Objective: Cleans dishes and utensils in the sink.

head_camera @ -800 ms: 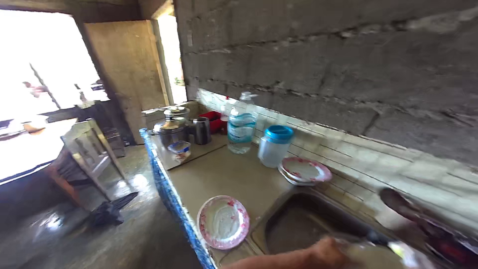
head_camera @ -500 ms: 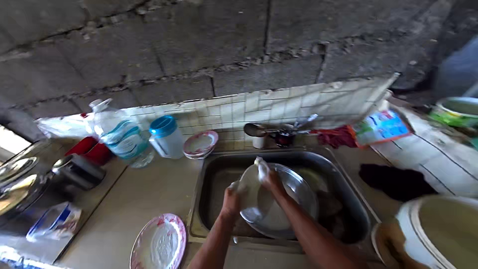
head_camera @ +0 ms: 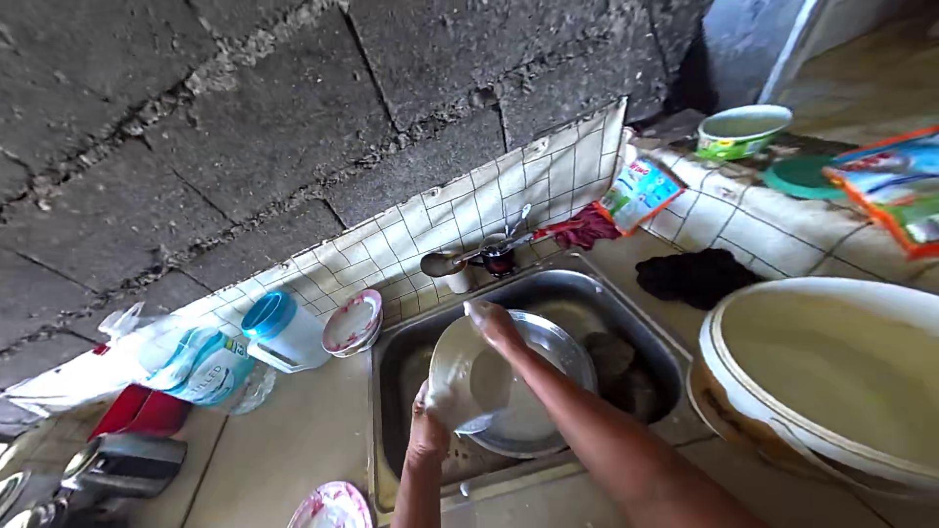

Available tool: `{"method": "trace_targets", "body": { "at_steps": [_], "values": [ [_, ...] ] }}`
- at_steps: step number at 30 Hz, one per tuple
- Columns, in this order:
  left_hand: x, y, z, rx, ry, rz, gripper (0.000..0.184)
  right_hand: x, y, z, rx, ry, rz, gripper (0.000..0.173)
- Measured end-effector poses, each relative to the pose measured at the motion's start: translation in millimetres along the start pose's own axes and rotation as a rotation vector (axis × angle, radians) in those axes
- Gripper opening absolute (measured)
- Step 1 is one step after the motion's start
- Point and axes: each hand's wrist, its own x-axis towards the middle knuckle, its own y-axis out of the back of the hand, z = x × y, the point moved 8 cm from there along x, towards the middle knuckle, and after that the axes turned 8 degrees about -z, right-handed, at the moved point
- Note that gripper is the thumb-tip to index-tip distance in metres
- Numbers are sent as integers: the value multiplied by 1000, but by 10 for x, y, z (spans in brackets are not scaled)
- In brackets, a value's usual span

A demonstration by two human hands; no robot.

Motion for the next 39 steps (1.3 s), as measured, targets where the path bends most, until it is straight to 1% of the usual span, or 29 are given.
{"method": "trace_targets", "body": {
  "at_steps": [1, 3, 4, 5, 6, 7, 9, 12, 14, 15, 16, 17, 18, 19, 20, 21, 22, 23, 25, 27, 28, 29, 31, 33, 34, 35, 36, 38, 39],
  "values": [
    [27, -5, 11, 71, 21, -58, 29, -113, -60, -174, -131, 120, 33, 46],
    [119, -59, 116, 238, 85, -121, 20, -387, -364, -485, -397, 504, 153, 41],
    [166, -78, 153, 302, 98, -114, 16, -513, -509, -574, -447, 709, 225, 36],
    [202, -80, 167, 338, 91, -94, 14, -565, -576, -607, -446, 819, 238, 32],
    [224, -72, 153, 334, 77, -76, 16, -517, -545, -580, -395, 797, 186, 32],
    [234, -56, 132, 301, 68, -47, 20, -392, -438, -489, -317, 671, 110, 34],
    [197, -19, 96, 192, 81, 54, 22, -116, -138, -120, -129, 312, -7, 38],
    [121, 42, -26, -12, 134, 218, 25, -73, 25, 612, 70, -37, 119, 39],
    [152, 61, -122, -102, 118, 300, 28, -319, -134, 842, 187, -205, 219, 42],
    [175, 55, -166, -138, 107, 331, 30, -447, -273, 862, 191, -236, 231, 45],
    [194, 35, -191, -154, 102, 364, 31, -553, -437, 839, 182, -203, 238, 48],
    [206, 11, -200, -145, 103, 387, 31, -633, -596, 765, 150, -100, 251, 51],
    [216, -17, -191, -111, 102, 397, 30, -684, -725, 638, 97, 65, 256, 51],
    [215, -53, -159, -57, 99, 394, 28, -699, -786, 481, 30, 235, 246, 50],
    [204, -96, -116, -5, 97, 379, 26, -659, -776, 346, -38, 344, 201, 49],
    [178, -138, -81, 24, 97, 359, 24, -575, -698, 269, -66, 393, 155, 49],
    [142, -167, -57, 25, 96, 339, 22, -452, -574, 259, -43, 402, 139, 49],
    [106, -189, -37, 16, 93, 324, 22, -303, -424, 294, -15, 354, 147, 47],
    [48, -237, -3, 9, 89, 305, 22, -118, -173, 361, 30, 178, 192, 46],
    [54, -282, 13, 16, 68, 305, 21, -170, -222, 297, 43, 90, 186, 47],
    [70, -280, 30, 20, 49, 311, 20, -287, -350, 209, 36, 127, 173, 48],
    [98, -262, 53, 19, 35, 315, 21, -440, -500, 108, 13, 228, 184, 47],
    [151, -185, 113, 19, 20, 336, 23, -745, -743, -25, -105, 507, 250, 40],
    [154, -81, 147, 6, 69, 392, 27, -908, -801, 49, -245, 610, 282, 39],
    [138, -34, 144, -30, 95, 403, 32, -914, -747, 163, -272, 627, 377, 39],
    [132, 6, 141, -73, 108, 406, 35, -858, -634, 286, -239, 591, 454, 40],
    [132, 35, 143, -110, 112, 401, 35, -753, -480, 398, -157, 509, 482, 43],
    [122, 77, 143, -172, 123, 358, 36, -508, -156, 531, 31, 325, 415, 45],
    [124, 96, 128, -201, 133, 328, 36, -395, -8, 539, 129, 217, 319, 46]
  ]
}}
